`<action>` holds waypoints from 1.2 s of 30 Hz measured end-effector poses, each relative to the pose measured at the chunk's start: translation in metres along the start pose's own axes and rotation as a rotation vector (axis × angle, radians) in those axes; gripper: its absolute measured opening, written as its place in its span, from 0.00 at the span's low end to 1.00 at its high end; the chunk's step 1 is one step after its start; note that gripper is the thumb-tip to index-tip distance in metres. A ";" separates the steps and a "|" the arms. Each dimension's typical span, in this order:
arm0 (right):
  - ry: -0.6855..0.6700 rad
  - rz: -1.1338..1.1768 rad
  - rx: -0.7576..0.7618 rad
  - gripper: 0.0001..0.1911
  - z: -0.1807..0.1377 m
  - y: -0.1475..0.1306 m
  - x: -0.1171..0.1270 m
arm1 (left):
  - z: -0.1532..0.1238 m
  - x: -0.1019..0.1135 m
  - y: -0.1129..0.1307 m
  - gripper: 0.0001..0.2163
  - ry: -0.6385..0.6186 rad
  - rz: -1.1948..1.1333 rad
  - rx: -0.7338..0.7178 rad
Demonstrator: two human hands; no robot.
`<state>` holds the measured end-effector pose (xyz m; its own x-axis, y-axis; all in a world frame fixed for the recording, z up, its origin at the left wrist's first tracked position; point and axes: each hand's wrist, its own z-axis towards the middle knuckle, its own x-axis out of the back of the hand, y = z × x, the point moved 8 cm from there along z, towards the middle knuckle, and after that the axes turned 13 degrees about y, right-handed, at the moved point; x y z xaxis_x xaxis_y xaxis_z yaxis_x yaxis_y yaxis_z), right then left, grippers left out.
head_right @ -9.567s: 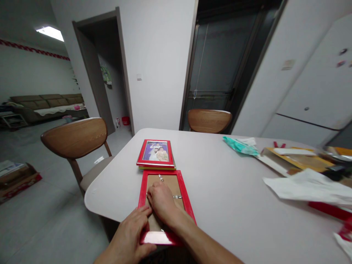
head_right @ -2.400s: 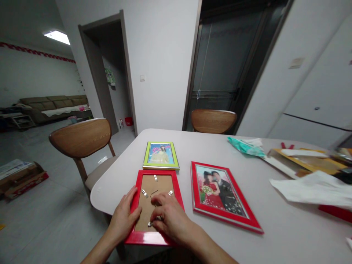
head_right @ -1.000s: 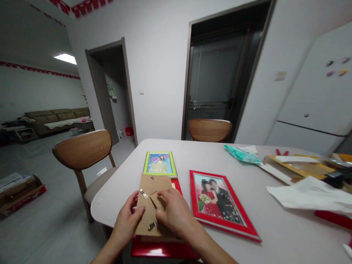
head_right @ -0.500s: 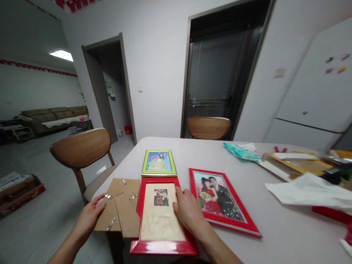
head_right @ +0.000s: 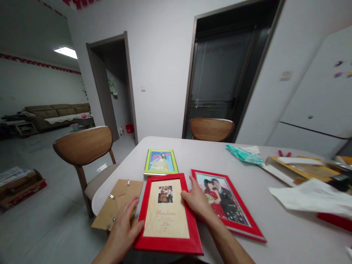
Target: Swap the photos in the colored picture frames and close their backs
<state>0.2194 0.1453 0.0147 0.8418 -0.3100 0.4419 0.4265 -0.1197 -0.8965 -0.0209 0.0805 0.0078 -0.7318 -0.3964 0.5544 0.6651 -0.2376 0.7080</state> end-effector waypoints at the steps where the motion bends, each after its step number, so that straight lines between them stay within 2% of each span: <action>1: -0.045 0.140 -0.080 0.37 -0.004 0.000 -0.003 | -0.005 -0.009 0.012 0.23 -0.060 -0.030 -0.004; 4: -0.146 0.482 -0.260 0.37 -0.017 -0.007 -0.011 | -0.015 -0.027 0.042 0.29 -0.215 -0.092 -0.016; 7: -0.134 0.660 -0.309 0.37 -0.023 -0.019 -0.009 | -0.015 -0.034 0.066 0.33 -0.269 -0.128 -0.080; 11: -0.146 0.743 -0.303 0.34 -0.024 -0.030 -0.010 | -0.013 -0.035 0.088 0.30 -0.238 -0.182 -0.175; 14: -0.179 0.638 -0.221 0.32 -0.020 -0.027 -0.013 | -0.011 -0.023 0.093 0.28 -0.140 -0.207 -0.217; 17: -0.095 0.337 -0.108 0.34 -0.011 -0.012 -0.007 | -0.004 0.002 0.074 0.27 0.016 -0.206 -0.092; 21: 0.091 -0.238 0.180 0.30 -0.002 -0.005 0.010 | 0.002 0.039 0.018 0.26 0.209 -0.195 0.189; 23: 0.122 -0.422 0.292 0.26 -0.002 -0.005 0.011 | 0.000 0.047 -0.007 0.24 0.225 -0.162 0.235; 26: 0.118 -0.535 0.392 0.23 -0.003 -0.006 0.006 | -0.007 0.043 -0.034 0.22 0.133 -0.111 0.272; 29: 0.085 -0.585 0.465 0.19 -0.005 -0.007 -0.003 | -0.012 0.039 -0.041 0.22 0.074 -0.001 0.257; 36: 0.058 -0.681 0.534 0.11 -0.007 -0.001 -0.015 | -0.008 0.036 -0.019 0.19 -0.010 0.398 0.048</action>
<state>0.2041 0.1432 0.0088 0.3346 -0.3814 0.8617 0.9421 0.1571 -0.2963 -0.0585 0.0637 0.0104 -0.4198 -0.4407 0.7935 0.8894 -0.0253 0.4565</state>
